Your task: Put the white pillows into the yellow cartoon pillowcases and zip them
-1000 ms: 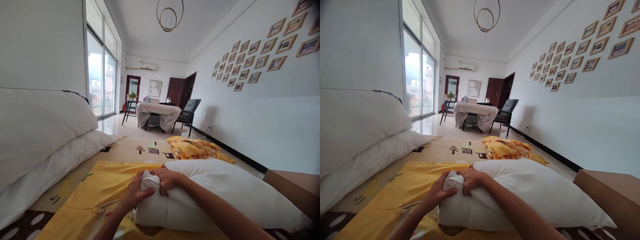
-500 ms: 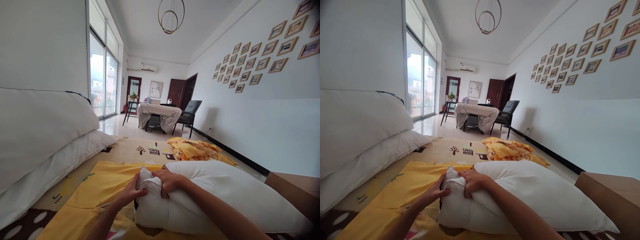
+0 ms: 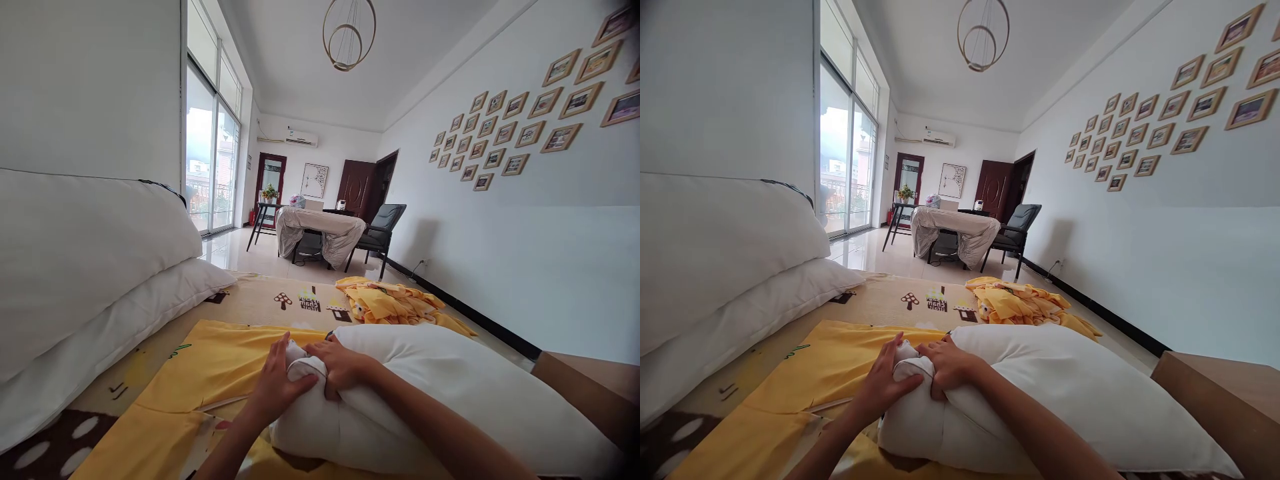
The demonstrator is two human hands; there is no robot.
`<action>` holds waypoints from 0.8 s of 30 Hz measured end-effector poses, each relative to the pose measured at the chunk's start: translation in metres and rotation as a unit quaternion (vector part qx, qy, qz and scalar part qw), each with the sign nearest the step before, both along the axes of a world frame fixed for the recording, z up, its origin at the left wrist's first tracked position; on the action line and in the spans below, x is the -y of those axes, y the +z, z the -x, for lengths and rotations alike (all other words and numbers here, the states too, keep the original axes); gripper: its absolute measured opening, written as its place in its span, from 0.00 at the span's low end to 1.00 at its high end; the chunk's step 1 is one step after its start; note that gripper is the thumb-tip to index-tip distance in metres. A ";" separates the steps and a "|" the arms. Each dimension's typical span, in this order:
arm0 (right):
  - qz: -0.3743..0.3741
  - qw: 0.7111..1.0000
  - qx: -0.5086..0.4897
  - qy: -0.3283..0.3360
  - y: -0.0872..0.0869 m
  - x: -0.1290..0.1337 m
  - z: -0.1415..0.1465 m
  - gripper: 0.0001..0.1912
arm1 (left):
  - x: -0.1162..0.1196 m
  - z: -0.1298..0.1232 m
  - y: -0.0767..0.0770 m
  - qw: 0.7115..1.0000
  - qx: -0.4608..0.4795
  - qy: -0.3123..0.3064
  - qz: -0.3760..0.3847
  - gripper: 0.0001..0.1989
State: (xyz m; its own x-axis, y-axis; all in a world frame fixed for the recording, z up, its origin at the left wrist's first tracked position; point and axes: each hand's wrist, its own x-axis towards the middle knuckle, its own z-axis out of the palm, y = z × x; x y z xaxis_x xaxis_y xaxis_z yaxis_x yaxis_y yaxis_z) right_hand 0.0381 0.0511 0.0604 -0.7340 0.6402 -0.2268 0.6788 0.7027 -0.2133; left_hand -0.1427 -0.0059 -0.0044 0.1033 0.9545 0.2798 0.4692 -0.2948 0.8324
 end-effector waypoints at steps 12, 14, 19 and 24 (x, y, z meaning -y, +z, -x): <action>-0.049 0.999 0.000 -0.010 -0.004 0.007 0.001 0.39 | -0.017 0.003 -0.007 0.997 0.002 0.058 0.050 0.37; -0.060 0.998 0.007 -0.013 -0.003 0.010 0.002 0.33 | -0.019 0.005 -0.008 0.998 0.006 0.034 0.062 0.36; -0.083 0.996 0.015 -0.005 0.000 0.020 0.004 0.27 | -0.018 0.008 -0.007 0.994 0.012 0.022 0.104 0.43; -0.101 0.994 0.028 -0.020 -0.001 0.028 0.004 0.29 | -0.014 0.006 -0.005 0.995 0.013 0.016 0.097 0.31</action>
